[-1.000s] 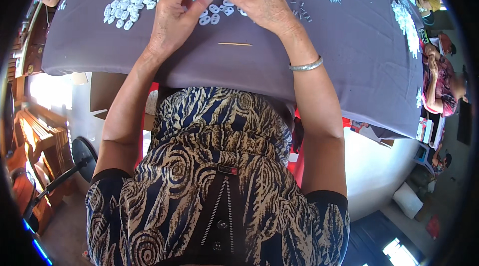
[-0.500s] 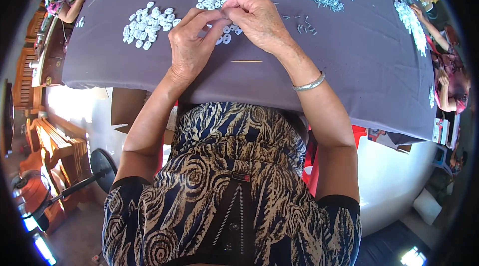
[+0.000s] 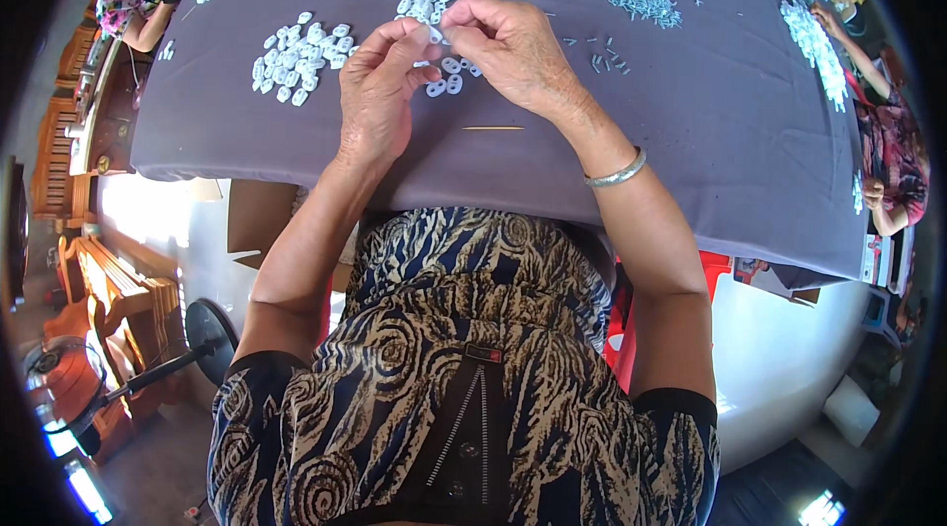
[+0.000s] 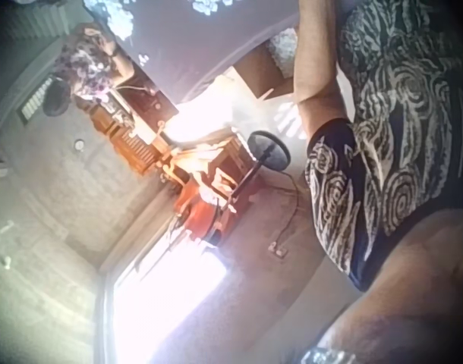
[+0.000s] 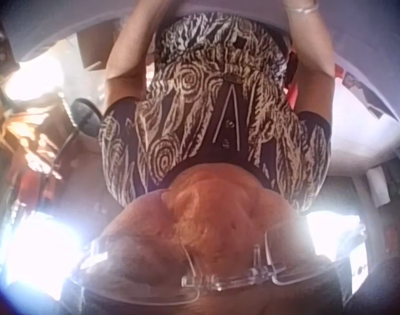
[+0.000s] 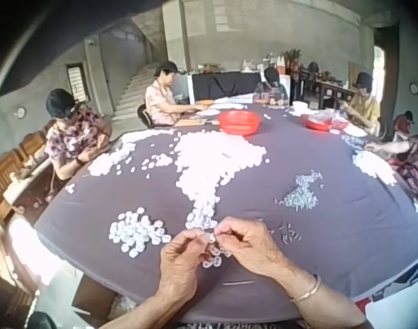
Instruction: Inspecting and sorting small white plastic parts on a table in a manufacturing environment.
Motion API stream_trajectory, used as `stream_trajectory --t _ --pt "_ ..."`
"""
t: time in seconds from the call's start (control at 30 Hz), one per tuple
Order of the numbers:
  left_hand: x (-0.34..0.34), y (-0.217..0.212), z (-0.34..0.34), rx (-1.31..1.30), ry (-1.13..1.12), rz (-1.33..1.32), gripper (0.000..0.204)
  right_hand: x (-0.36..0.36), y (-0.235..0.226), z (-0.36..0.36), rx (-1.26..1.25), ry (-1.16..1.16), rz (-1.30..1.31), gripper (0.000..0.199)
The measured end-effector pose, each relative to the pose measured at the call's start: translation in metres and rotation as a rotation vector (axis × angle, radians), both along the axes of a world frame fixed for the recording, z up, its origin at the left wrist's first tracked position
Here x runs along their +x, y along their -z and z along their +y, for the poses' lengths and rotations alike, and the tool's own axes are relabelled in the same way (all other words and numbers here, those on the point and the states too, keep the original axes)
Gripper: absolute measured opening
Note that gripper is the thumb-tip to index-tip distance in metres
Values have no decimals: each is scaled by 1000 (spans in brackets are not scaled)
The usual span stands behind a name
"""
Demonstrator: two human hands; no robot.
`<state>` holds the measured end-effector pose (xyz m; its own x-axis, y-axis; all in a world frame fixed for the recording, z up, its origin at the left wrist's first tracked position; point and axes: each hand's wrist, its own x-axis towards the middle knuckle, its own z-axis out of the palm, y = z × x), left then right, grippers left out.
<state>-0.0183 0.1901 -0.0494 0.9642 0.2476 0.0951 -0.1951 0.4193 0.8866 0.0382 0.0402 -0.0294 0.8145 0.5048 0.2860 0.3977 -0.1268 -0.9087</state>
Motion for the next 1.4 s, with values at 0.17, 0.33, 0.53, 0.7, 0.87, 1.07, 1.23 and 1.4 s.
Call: stream_trajectory --t 0.17,0.33,0.53,0.7,0.87,1.07,1.23,1.4 --pt "0 -1 -3 -41 -27 -16 11 -2 6 6 58 -28 33 10" --pt "-3 -2 -3 -2 -11 -39 11 -5 -3 4 60 -24 53 11" --pt "-2 -2 -5 52 8 -133 11 -2 -1 2 22 5 7 11" --pt "-1 -2 -2 182 25 -219 17 -1 -1 -1 10 -22 -11 10" --pt "-1 -2 0 218 21 -195 16 -3 -4 -2 7 -32 6 10" --pt "-1 -3 5 346 -36 -215 14 0 1 -3 -45 -76 3 7" --pt "2 1 5 486 -58 -324 18 5 -8 -13 -111 -36 -93 5" --pt "0 -7 8 763 -14 -278 30 5 -6 -13 -152 -54 -156 5"
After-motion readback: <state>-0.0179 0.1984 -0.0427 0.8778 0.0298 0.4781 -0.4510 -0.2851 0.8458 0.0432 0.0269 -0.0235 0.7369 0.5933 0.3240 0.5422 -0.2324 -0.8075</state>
